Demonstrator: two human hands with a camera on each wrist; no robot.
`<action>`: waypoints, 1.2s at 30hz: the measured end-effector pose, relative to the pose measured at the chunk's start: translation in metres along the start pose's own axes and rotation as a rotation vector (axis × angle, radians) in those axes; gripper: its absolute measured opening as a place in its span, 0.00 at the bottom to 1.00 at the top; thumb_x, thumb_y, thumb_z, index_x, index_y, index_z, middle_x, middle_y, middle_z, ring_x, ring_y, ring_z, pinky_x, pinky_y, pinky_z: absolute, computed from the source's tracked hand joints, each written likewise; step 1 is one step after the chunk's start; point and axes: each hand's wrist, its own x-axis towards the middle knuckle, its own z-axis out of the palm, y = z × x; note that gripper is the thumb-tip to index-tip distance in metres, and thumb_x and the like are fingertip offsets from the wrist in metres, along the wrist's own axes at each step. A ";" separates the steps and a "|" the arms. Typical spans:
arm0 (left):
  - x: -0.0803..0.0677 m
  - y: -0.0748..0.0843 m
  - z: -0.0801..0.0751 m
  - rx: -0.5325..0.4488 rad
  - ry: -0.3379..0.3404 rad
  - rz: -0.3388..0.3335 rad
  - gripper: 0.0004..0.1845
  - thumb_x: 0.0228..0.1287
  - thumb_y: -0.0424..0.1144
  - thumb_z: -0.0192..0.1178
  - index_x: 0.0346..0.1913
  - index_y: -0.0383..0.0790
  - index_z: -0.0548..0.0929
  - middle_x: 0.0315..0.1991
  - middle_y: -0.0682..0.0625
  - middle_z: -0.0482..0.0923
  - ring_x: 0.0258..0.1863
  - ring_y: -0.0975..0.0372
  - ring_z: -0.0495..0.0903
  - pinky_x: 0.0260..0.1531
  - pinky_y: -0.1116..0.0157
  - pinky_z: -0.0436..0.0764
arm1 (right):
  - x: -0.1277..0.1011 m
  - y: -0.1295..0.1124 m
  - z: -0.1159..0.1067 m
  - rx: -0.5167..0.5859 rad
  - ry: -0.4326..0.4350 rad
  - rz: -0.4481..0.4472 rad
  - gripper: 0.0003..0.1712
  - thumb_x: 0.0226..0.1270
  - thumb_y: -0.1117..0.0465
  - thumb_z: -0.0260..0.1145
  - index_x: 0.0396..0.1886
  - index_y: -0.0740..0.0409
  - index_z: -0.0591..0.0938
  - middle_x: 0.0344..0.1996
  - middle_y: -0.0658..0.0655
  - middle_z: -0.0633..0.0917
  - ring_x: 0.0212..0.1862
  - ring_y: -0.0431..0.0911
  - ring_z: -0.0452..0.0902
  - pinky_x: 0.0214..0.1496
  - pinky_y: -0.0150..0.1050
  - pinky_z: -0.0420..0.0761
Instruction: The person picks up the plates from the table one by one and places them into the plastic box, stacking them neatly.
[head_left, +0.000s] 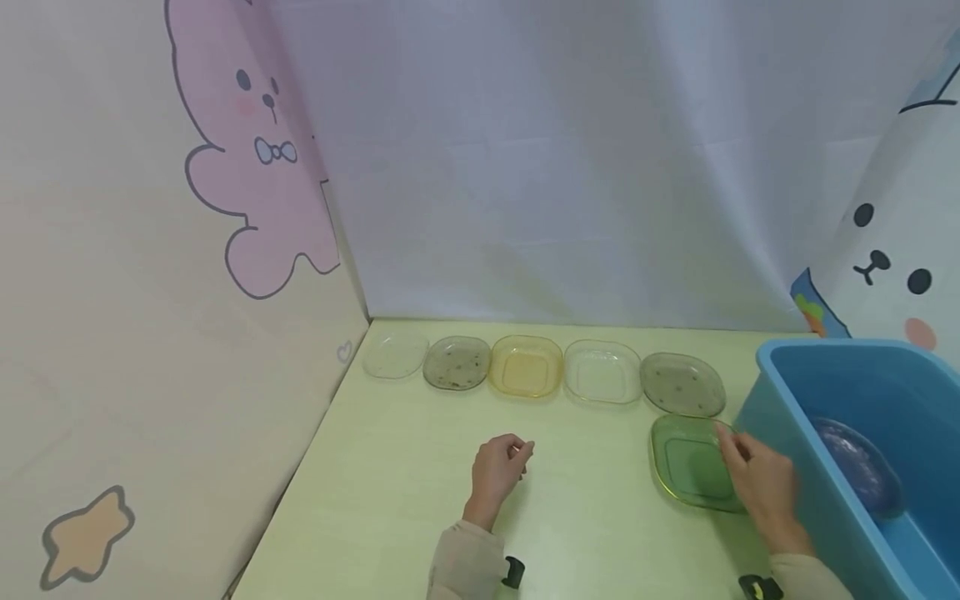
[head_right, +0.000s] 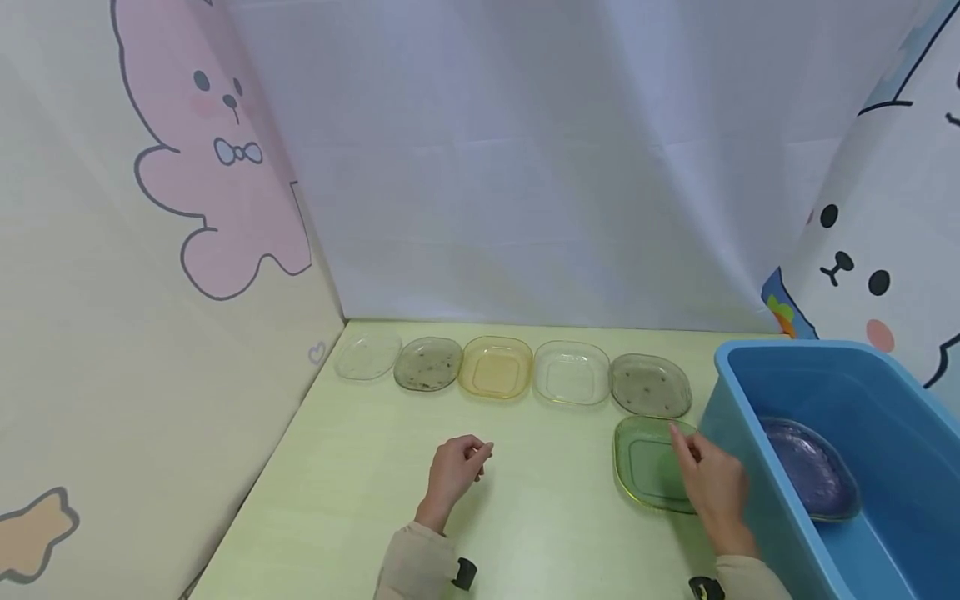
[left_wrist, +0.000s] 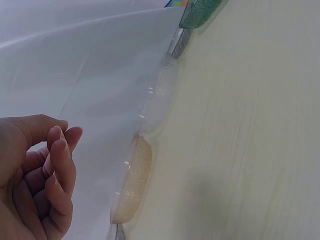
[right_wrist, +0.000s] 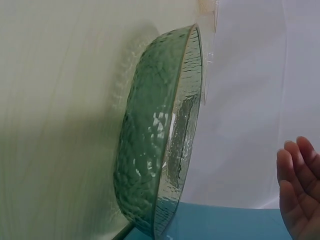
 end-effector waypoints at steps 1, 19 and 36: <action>0.000 0.000 0.001 0.004 0.001 0.003 0.11 0.61 0.44 0.59 0.26 0.41 0.82 0.12 0.55 0.75 0.10 0.70 0.69 0.12 0.72 0.65 | 0.000 0.000 0.000 0.005 -0.007 0.003 0.23 0.66 0.51 0.56 0.12 0.53 0.71 0.08 0.49 0.71 0.13 0.36 0.58 0.17 0.35 0.56; 0.008 0.030 0.028 0.001 -0.062 0.094 0.12 0.61 0.46 0.58 0.25 0.43 0.82 0.11 0.57 0.75 0.09 0.73 0.67 0.11 0.74 0.64 | -0.012 0.003 0.006 -0.015 0.035 -0.282 0.08 0.54 0.62 0.65 0.31 0.62 0.84 0.34 0.62 0.86 0.36 0.58 0.81 0.35 0.50 0.75; 0.028 0.073 0.103 0.098 -0.240 -0.018 0.11 0.60 0.48 0.59 0.25 0.47 0.83 0.12 0.58 0.76 0.10 0.70 0.70 0.14 0.72 0.65 | -0.019 0.008 0.010 0.054 0.055 -0.223 0.10 0.52 0.67 0.65 0.35 0.66 0.83 0.36 0.66 0.85 0.38 0.60 0.79 0.40 0.48 0.72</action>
